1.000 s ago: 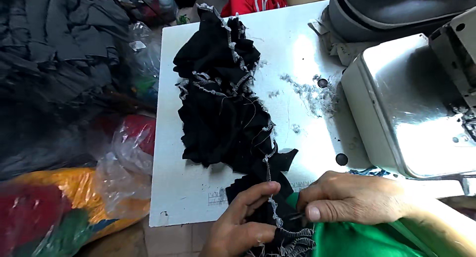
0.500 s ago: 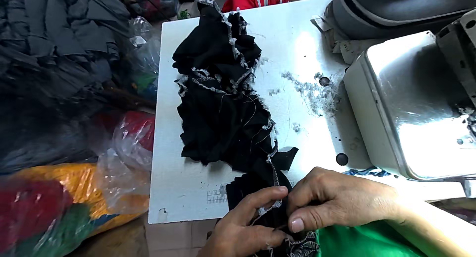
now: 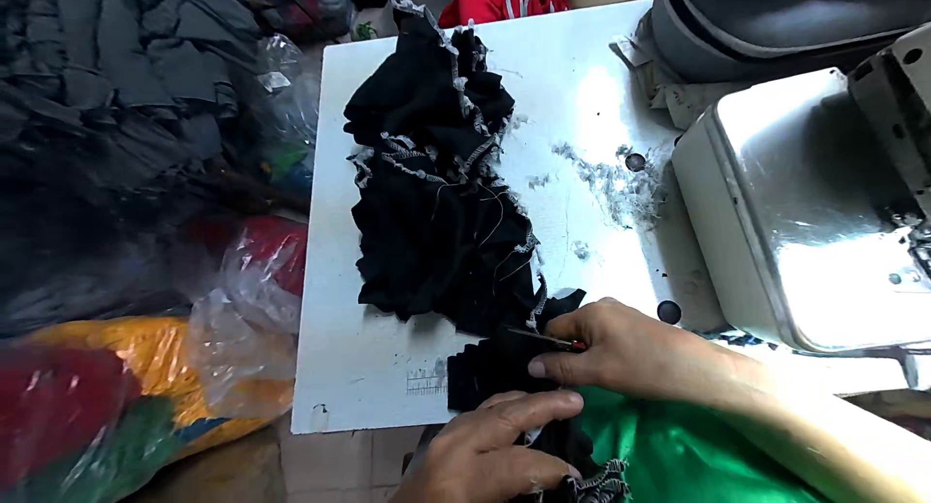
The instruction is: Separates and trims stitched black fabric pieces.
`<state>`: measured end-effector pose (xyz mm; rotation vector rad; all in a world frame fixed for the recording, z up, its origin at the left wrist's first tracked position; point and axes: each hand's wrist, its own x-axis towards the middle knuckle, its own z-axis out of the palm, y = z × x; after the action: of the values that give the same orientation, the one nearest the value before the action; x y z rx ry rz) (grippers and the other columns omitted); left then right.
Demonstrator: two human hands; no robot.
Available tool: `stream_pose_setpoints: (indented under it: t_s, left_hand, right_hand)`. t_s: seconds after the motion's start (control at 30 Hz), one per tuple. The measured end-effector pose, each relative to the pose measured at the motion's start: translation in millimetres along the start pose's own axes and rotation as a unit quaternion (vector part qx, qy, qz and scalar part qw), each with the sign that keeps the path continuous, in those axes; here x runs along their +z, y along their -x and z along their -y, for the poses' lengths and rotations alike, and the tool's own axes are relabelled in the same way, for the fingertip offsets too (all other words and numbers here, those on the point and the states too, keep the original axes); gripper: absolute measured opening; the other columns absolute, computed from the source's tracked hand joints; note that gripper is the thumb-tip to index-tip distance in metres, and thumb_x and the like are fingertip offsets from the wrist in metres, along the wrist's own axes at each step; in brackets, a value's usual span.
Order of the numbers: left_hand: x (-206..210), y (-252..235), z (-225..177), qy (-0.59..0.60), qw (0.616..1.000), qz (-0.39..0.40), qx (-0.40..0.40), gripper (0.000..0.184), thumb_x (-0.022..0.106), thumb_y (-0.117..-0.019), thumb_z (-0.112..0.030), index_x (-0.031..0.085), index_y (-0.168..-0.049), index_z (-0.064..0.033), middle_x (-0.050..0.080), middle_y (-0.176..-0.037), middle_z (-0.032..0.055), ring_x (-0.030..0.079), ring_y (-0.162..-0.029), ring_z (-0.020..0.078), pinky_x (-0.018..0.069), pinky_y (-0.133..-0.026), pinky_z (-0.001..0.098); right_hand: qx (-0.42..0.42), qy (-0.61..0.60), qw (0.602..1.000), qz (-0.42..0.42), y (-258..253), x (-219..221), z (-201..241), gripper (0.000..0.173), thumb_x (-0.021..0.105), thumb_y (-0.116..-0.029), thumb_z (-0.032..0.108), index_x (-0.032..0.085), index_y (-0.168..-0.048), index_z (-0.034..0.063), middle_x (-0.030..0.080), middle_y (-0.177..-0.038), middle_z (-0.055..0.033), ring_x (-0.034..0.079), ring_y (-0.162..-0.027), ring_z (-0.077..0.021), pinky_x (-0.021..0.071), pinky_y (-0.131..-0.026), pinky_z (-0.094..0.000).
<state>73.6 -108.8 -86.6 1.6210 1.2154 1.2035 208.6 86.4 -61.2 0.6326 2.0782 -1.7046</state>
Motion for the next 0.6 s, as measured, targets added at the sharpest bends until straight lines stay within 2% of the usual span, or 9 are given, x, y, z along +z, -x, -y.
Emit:
stream_pose_setpoints:
  t_s: [0.07, 0.13, 0.2, 0.27, 0.3, 0.37, 0.5, 0.6]
  left_hand:
    - [-1, 2, 3, -0.005, 1.0, -0.002, 0.01, 0.019, 0.055, -0.1048, -0.02, 0.066, -0.099, -0.0063, 0.064, -0.136, 0.0057, 0.057, -0.128, 0.0096, 0.0438, -0.111, 0.0268]
    - [-2, 3, 3, -0.01, 1.0, -0.016, 0.009, 0.018, 0.055, -0.105, -0.021, 0.065, -0.099, -0.007, 0.065, -0.134, 0.0046, 0.06, -0.125, 0.0083, 0.0471, -0.107, 0.0247]
    - [-3, 5, 1, -0.013, 0.999, -0.041, 0.001, 0.019, 0.055, -0.1052, -0.025, 0.064, -0.099, -0.0087, 0.065, -0.129, 0.0006, 0.061, -0.12, 0.0044, 0.0497, -0.103, 0.0205]
    - [-6, 5, -1, 0.001, 0.997, -0.071, 0.004, 0.022, 0.054, -0.1057, -0.03, 0.064, -0.102, -0.0108, 0.065, -0.12, -0.0037, 0.06, -0.114, 0.0014, 0.0476, -0.1, 0.0174]
    - [-7, 5, -1, 0.018, 0.996, -0.086, 0.012, 0.022, 0.053, -0.1062, -0.031, 0.063, -0.103, -0.0118, 0.065, -0.115, -0.005, 0.06, -0.111, 0.0009, 0.0471, -0.098, 0.0174]
    - [-9, 1, -2, 0.044, 0.993, -0.106, 0.025, 0.02, 0.051, -0.1068, -0.029, 0.062, -0.103, -0.0126, 0.065, -0.11, -0.0052, 0.062, -0.106, 0.001, 0.0483, -0.096, 0.0186]
    - [-3, -8, -3, 0.028, 0.992, -0.118, -0.031, 0.021, 0.056, -0.1048, -0.033, 0.065, -0.112, -0.0156, 0.066, -0.112, -0.0087, 0.061, -0.106, -0.0049, 0.0495, -0.092, 0.0131]
    - [6, -12, 2, 0.05, 0.988, -0.126, -0.073, 0.027, 0.06, -0.1007, -0.037, 0.067, -0.118, -0.0174, 0.067, -0.113, -0.0131, 0.059, -0.108, -0.0098, 0.0479, -0.093, 0.0092]
  right_hand:
    - [-0.047, -0.005, 0.998, -0.043, -1, 3, -2, 0.019, 0.062, -0.1006, 0.023, 0.069, -0.092, 0.0074, 0.054, -0.067, 0.0039, 0.047, -0.06, 0.0002, 0.0372, -0.056, -0.02]
    - [-0.108, -0.01, 0.986, -0.129, 1, 6, -5, 0.01, 0.065, -0.0966, 0.017, 0.071, -0.097, 0.0086, 0.059, -0.072, 0.0029, 0.052, -0.063, -0.0007, 0.0407, -0.057, -0.0192]
    - [-0.161, -0.004, 0.966, -0.203, 3, 5, -10, 0.007, 0.066, -0.0929, 0.013, 0.069, -0.099, 0.011, 0.06, -0.072, 0.0045, 0.052, -0.061, 0.0003, 0.0422, -0.054, -0.0164]
    - [-0.177, -0.024, 0.958, -0.226, 6, 2, -14, 0.009, 0.066, -0.0919, 0.012, 0.069, -0.1, 0.0124, 0.057, -0.068, 0.0071, 0.049, -0.055, 0.0029, 0.0394, -0.049, -0.0134]
    - [-0.166, -0.052, 0.962, -0.211, 9, 0, -15, 0.008, 0.066, -0.0932, 0.011, 0.07, -0.1, 0.0123, 0.057, -0.067, 0.0079, 0.047, -0.054, 0.0037, 0.0376, -0.048, -0.0126]
    - [-0.123, -0.126, 0.972, -0.156, 14, -2, -18, 0.007, 0.066, -0.0959, 0.01, 0.072, -0.1, 0.0119, 0.059, -0.069, 0.0089, 0.049, -0.055, 0.0054, 0.0399, -0.049, -0.0111]
    - [-0.046, -0.27, 0.959, -0.073, 19, 4, -25, 0.011, 0.061, -0.0988, 0.007, 0.071, -0.099, 0.0106, 0.061, -0.065, 0.0121, 0.046, -0.051, 0.0096, 0.0378, -0.048, -0.0087]
    - [-0.043, -0.307, 0.95, -0.04, 22, 9, -29, 0.014, 0.059, -0.0994, 0.007, 0.071, -0.105, 0.0114, 0.064, -0.073, 0.0147, 0.051, -0.059, 0.0111, 0.0413, -0.054, -0.0082]
